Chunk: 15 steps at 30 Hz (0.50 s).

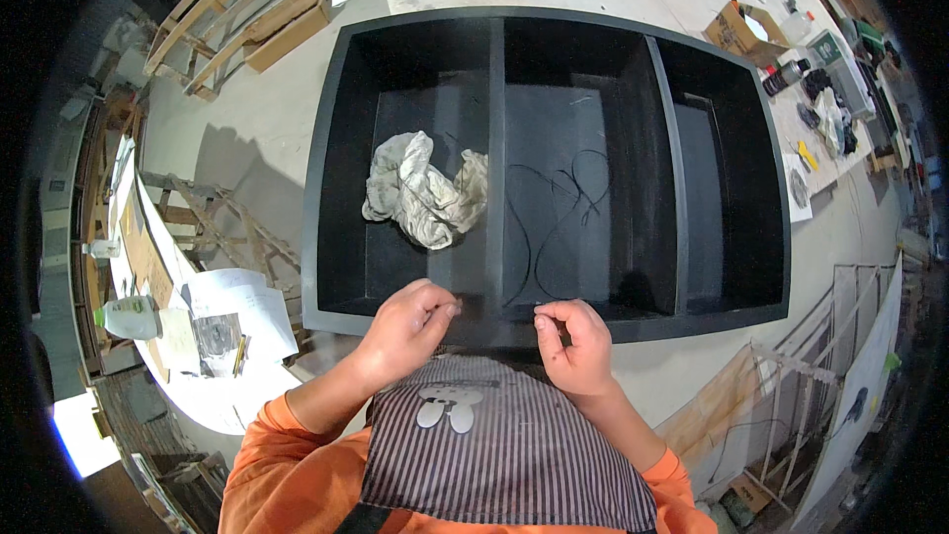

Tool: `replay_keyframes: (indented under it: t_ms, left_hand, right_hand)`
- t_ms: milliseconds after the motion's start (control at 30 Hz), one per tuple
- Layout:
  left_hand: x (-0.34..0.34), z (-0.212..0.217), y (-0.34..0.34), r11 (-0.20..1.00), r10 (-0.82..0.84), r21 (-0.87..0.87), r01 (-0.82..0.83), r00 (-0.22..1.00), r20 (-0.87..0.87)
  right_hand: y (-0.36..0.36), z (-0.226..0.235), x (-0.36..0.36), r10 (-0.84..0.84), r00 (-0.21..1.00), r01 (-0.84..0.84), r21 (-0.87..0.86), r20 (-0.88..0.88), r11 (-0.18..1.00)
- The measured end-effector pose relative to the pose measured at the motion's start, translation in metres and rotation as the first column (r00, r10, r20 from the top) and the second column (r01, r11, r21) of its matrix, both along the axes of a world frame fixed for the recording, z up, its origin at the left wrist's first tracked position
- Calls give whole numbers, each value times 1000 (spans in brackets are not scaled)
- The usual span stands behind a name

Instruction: The person applies a thin strip of edge tape to the inner edges of a black three-compartment cabinet. They press the tape along the seams, smooth it with their fingers, and trim excess with a small blade.

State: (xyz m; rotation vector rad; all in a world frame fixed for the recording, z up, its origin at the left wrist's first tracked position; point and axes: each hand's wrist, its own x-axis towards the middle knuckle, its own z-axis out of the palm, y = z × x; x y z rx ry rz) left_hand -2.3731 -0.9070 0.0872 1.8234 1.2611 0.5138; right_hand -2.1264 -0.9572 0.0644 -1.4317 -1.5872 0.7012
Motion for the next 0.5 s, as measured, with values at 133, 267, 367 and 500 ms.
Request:
replay_keyframes:
  t_ms: [133,267,367,500]
  left_hand:
    - [-2,-6,10,996,-26,-84,30,999,44]
    - [-2,-17,28,982,-141,-116,148,988,70]
    - [-6,-23,40,938,-104,-321,133,989,106]
    - [-4,-33,46,862,-147,-457,220,971,190]
  right_hand:
    - [-5,-5,-12,-101,995,101,29,-1,994]
    - [-4,-9,-17,-170,985,171,51,-11,984]
    - [-5,-10,-19,-211,977,212,68,-20,975]
    - [-5,-15,-23,-233,970,225,109,70,968]
